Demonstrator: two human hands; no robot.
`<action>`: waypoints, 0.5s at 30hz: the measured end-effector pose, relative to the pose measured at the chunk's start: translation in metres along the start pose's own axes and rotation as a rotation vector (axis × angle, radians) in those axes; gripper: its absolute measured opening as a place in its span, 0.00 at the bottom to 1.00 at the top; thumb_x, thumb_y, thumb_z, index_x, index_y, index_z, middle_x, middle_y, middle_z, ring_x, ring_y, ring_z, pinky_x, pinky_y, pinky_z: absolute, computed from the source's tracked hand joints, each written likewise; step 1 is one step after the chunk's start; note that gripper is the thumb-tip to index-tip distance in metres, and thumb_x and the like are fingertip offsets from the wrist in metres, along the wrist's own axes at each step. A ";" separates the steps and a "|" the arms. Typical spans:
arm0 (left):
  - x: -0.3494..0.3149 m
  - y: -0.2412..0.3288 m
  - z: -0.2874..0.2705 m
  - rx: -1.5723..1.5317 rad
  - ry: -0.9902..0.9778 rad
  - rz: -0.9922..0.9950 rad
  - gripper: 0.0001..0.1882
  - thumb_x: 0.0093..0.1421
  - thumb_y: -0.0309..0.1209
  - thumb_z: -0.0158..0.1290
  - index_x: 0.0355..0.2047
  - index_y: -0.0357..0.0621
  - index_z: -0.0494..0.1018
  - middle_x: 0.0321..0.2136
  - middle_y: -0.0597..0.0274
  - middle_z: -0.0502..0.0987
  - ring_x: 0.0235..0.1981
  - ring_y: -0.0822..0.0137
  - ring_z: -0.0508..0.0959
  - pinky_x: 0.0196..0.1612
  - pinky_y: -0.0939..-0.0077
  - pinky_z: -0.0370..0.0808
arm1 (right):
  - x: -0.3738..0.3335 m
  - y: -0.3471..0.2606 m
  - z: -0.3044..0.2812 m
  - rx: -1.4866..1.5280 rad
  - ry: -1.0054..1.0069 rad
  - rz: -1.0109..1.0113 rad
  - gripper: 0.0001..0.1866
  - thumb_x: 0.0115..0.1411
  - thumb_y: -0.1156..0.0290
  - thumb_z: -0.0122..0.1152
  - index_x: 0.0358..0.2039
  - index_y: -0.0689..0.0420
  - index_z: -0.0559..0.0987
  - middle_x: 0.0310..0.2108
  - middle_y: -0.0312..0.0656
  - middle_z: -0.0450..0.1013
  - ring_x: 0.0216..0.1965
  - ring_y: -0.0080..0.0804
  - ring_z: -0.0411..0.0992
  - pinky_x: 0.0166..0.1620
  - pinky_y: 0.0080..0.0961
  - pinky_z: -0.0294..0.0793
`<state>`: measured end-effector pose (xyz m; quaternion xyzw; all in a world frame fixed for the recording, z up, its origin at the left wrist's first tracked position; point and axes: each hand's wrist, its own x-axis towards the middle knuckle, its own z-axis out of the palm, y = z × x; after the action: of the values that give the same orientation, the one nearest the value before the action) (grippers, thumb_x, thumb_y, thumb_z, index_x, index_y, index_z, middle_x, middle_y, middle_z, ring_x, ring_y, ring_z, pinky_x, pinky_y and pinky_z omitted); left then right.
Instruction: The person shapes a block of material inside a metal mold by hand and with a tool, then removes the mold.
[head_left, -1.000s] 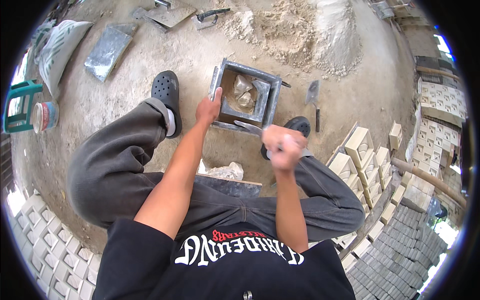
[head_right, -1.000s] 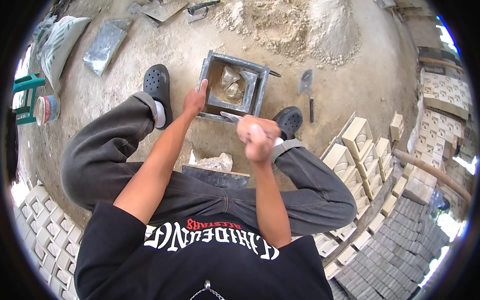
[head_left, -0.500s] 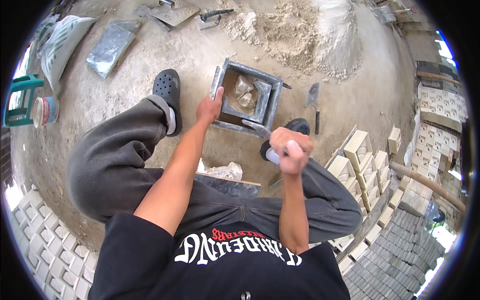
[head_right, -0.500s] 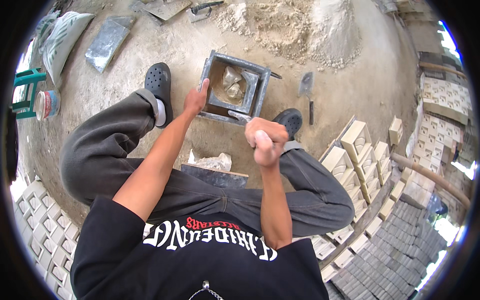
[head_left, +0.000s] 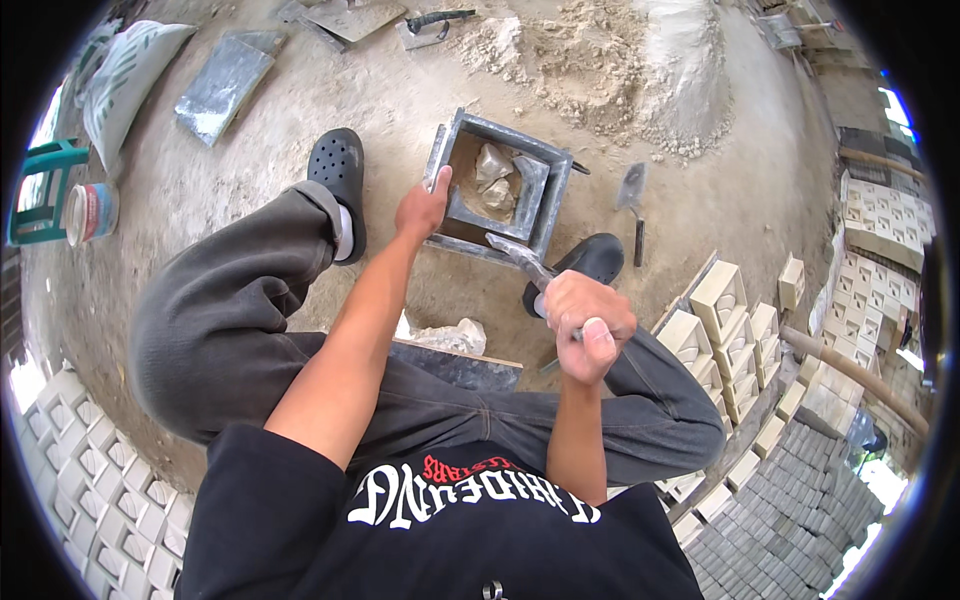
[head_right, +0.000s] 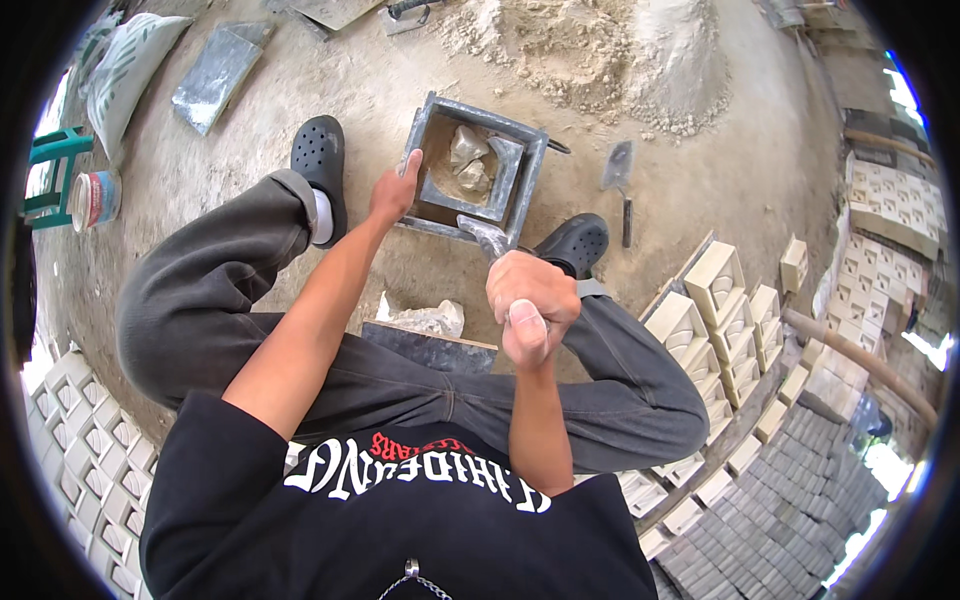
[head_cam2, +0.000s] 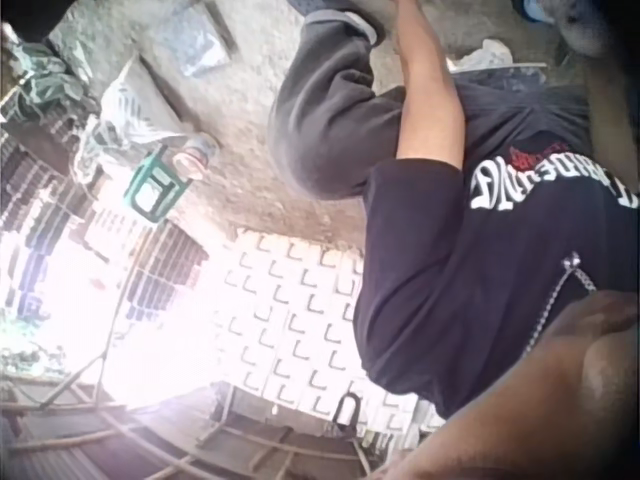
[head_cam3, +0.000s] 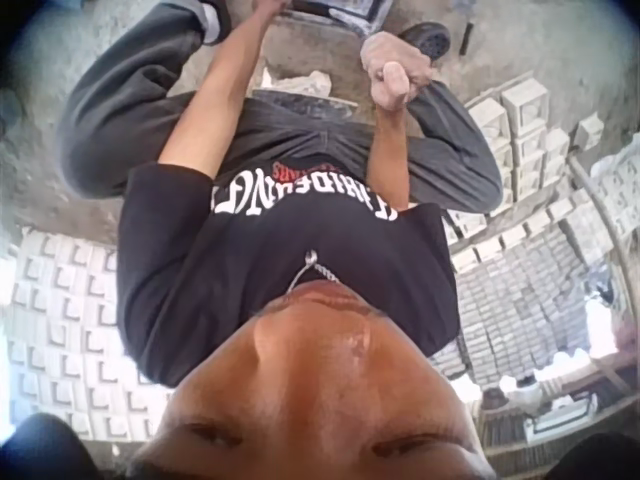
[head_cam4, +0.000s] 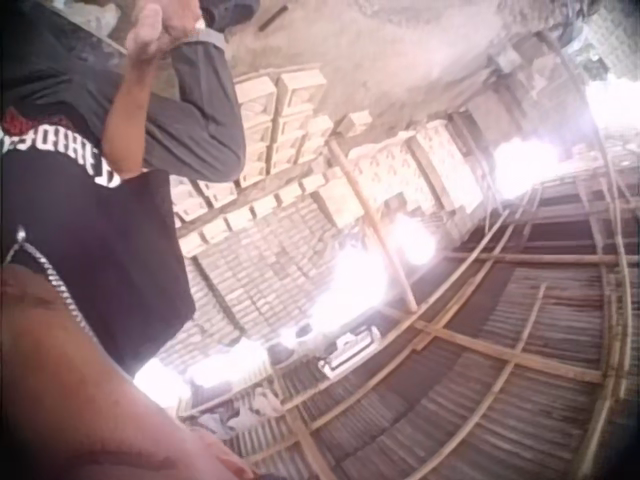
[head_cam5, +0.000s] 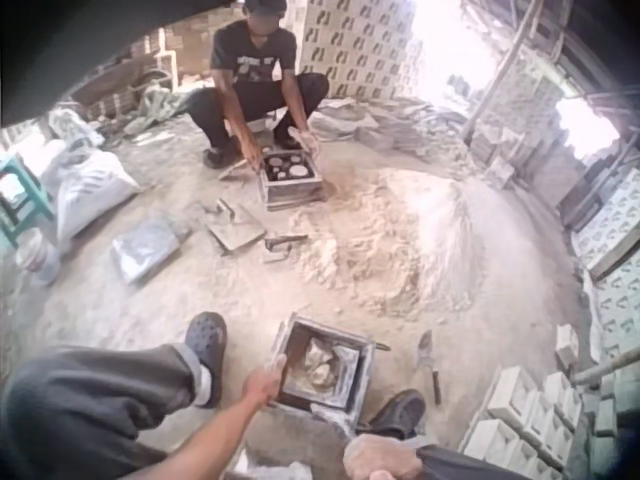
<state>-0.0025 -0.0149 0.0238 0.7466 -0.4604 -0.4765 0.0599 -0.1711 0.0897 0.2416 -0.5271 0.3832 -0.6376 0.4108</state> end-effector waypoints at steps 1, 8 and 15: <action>0.000 0.003 -0.001 0.001 0.001 0.004 0.49 0.57 0.71 0.30 0.49 0.34 0.73 0.45 0.37 0.75 0.51 0.44 0.73 0.54 0.56 0.67 | -0.005 0.013 -0.004 -0.070 -0.024 0.036 0.18 0.51 0.68 0.47 0.08 0.62 0.63 0.10 0.39 0.61 0.13 0.28 0.59 0.19 0.25 0.57; 0.003 -0.001 0.002 -0.015 -0.041 -0.013 0.47 0.57 0.70 0.31 0.54 0.39 0.70 0.48 0.39 0.74 0.53 0.46 0.72 0.56 0.58 0.66 | 0.007 0.002 -0.001 -0.035 -0.029 0.054 0.18 0.51 0.69 0.46 0.07 0.61 0.62 0.09 0.38 0.60 0.11 0.28 0.58 0.19 0.25 0.58; -0.002 0.005 0.004 -0.017 -0.034 -0.012 0.48 0.57 0.70 0.31 0.55 0.38 0.70 0.49 0.38 0.74 0.54 0.45 0.72 0.57 0.59 0.65 | 0.007 0.023 0.000 -0.043 0.010 0.092 0.18 0.51 0.67 0.48 0.07 0.60 0.63 0.08 0.37 0.59 0.11 0.29 0.59 0.19 0.25 0.59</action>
<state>-0.0090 -0.0145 0.0255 0.7405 -0.4528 -0.4935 0.0556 -0.1694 0.0747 0.2229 -0.5146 0.4226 -0.6123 0.4263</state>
